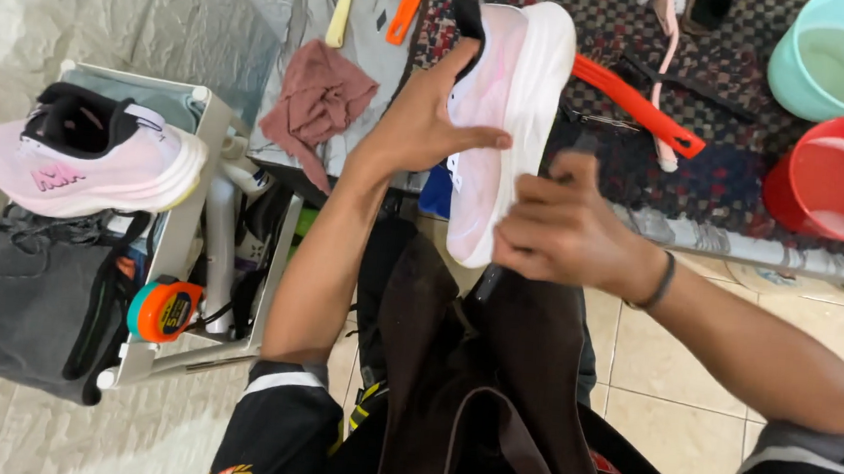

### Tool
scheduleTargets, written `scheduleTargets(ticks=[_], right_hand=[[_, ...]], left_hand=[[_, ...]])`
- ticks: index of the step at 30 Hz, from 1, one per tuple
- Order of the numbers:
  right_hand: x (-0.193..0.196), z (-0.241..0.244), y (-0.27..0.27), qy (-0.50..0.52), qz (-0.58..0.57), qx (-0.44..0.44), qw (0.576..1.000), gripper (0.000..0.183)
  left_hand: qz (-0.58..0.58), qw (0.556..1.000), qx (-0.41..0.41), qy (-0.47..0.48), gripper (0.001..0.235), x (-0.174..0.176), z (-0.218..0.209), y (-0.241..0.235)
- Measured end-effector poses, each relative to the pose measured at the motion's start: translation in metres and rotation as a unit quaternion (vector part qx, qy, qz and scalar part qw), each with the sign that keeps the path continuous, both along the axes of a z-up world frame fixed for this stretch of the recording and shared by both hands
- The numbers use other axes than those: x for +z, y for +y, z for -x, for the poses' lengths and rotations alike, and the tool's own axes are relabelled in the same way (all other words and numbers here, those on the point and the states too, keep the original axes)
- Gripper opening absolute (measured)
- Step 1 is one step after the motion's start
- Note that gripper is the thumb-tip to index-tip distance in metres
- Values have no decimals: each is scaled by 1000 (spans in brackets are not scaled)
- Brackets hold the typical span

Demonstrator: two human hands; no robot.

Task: The person scrubs a pink and white sneaker using a black brush and a blue cloth, repeatedly dipping the brush into a red bucket of soapy water. They wipe the upper and sole, turn the shoe over, and continue scrubbing different areas.

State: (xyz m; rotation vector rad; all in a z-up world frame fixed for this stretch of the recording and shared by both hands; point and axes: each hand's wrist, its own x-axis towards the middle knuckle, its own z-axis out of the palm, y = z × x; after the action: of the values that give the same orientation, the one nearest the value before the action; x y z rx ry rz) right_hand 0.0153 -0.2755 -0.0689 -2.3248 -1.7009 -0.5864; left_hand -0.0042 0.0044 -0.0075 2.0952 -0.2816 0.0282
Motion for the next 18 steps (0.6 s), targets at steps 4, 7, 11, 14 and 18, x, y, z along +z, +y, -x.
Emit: scheduleTargets(ticks=[4, 7, 11, 14, 18], right_hand=[[33, -32, -52, -21, -143, -273, 951, 50], [40, -60, -71, -22, -134, -366, 921, 19], [16, -68, -69, 10, -97, -371, 923, 38], [25, -48, -37, -52, -94, -366, 925, 40], [32, -12, 17, 41, -174, -284, 942, 29]], left_hand=[[35, 998, 31, 34, 120, -6, 10, 2], [-7, 1000, 19, 1, 123, -2, 7, 3], [-7, 999, 37, 4, 125, 4, 19, -1], [12, 997, 76, -14, 115, 16, 41, 3], [33, 982, 147, -116, 72, 34, 78, 26]])
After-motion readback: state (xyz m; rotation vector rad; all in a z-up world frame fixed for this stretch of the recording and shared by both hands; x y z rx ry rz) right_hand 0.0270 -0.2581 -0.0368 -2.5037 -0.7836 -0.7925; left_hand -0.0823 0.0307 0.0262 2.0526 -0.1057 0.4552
